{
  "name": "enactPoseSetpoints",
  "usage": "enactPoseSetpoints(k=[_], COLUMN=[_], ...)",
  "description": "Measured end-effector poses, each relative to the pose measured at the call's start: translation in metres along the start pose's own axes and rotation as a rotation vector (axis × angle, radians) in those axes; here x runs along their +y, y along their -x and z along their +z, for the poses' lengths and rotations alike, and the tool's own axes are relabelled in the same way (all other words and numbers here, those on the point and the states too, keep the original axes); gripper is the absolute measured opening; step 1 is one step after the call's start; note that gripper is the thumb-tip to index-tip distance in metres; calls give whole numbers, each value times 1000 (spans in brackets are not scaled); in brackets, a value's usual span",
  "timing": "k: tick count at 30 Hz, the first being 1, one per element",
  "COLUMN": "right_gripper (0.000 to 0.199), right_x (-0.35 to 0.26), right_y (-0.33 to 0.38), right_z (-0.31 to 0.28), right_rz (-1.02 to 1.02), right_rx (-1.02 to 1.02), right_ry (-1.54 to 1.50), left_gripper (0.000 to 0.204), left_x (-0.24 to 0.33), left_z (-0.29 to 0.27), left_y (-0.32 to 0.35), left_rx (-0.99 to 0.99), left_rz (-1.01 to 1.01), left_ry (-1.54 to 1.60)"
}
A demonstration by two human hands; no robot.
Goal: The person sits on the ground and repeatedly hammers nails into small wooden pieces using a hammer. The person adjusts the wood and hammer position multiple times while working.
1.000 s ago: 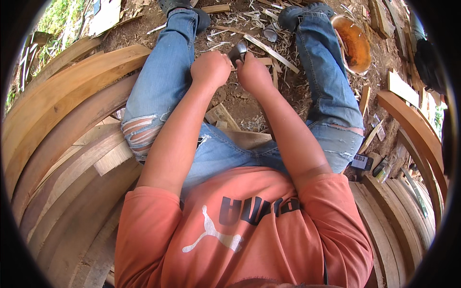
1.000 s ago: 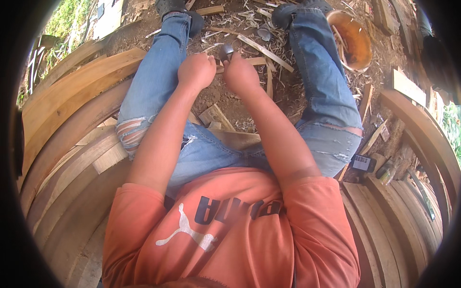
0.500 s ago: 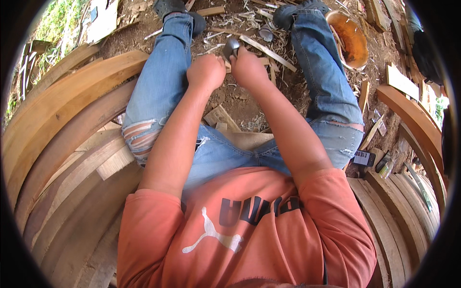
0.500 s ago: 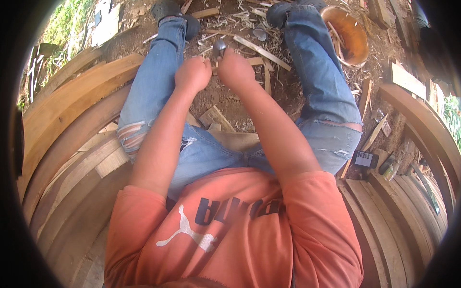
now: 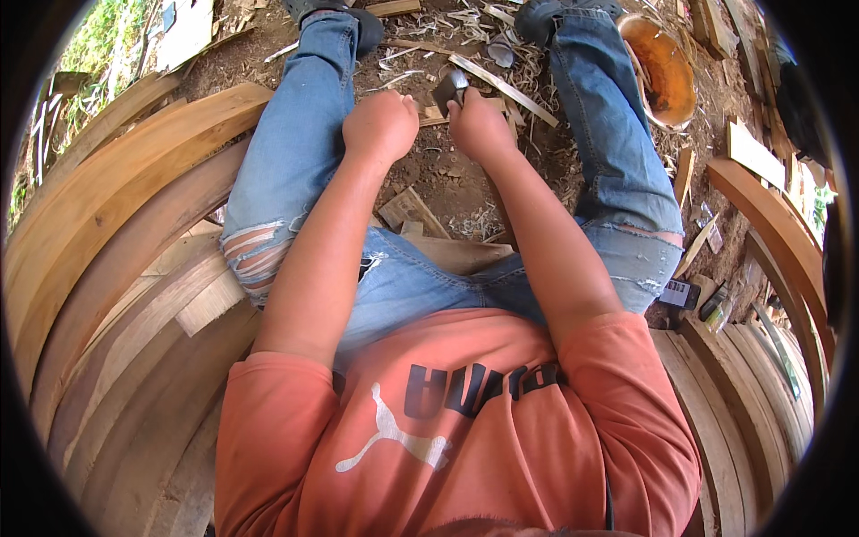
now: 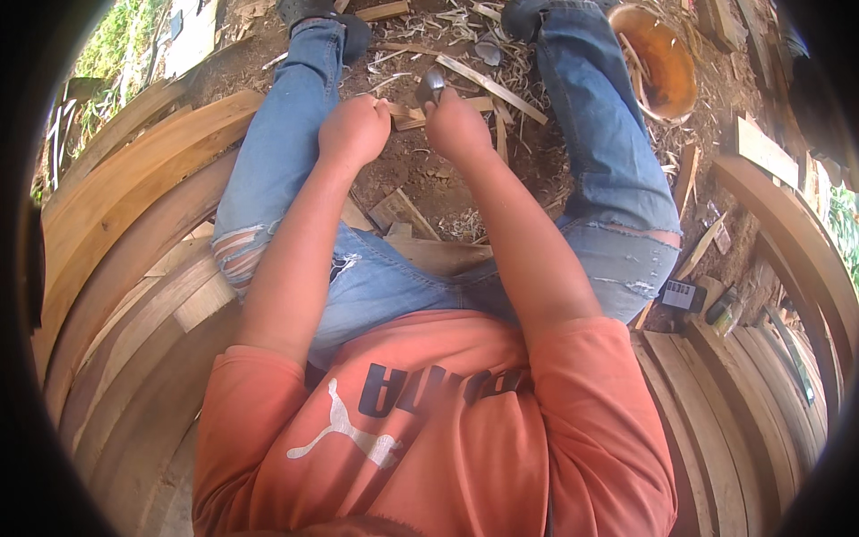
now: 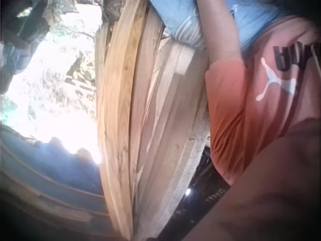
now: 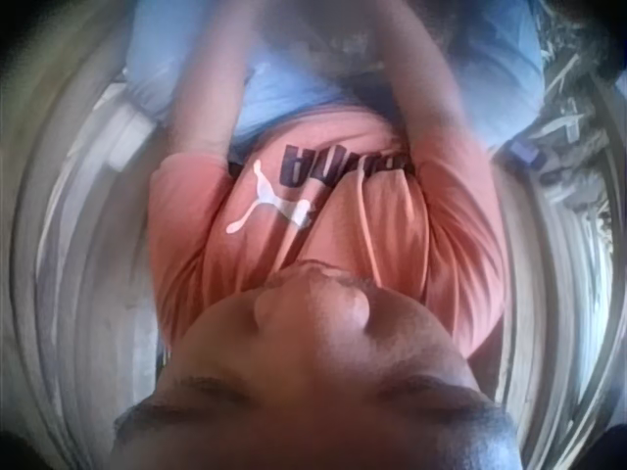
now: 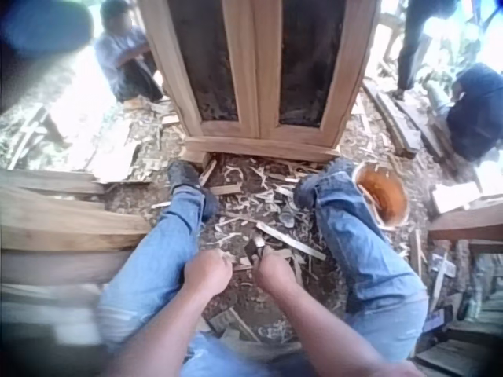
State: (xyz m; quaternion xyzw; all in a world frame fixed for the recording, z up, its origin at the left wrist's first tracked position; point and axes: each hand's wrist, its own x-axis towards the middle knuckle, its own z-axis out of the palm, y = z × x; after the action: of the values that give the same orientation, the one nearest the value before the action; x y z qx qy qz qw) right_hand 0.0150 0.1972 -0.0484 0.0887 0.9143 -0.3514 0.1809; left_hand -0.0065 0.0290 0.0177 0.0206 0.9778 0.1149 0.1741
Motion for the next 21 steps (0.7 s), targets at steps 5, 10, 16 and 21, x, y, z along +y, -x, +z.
enactPoseSetpoints(k=[5, 10, 16, 21], right_gripper=[36, 35, 36, 36], right_x=[-28, -28, -36, -55], right_y=[12, 3, 6, -1], right_z=[-23, -14, -12, -33], right_rz=[-53, -87, -64, -104], right_rx=[-4, 25, -9, -6], right_ry=[-67, -67, -57, -33], left_gripper=[39, 39, 38, 38], left_x=[8, 5, 7, 3], left_z=[-4, -2, 0, -2], left_y=[4, 2, 9, 2], left_rx=[-34, -13, -57, -54], left_rz=[16, 32, 31, 11], left_ry=[-8, 6, -9, 11])
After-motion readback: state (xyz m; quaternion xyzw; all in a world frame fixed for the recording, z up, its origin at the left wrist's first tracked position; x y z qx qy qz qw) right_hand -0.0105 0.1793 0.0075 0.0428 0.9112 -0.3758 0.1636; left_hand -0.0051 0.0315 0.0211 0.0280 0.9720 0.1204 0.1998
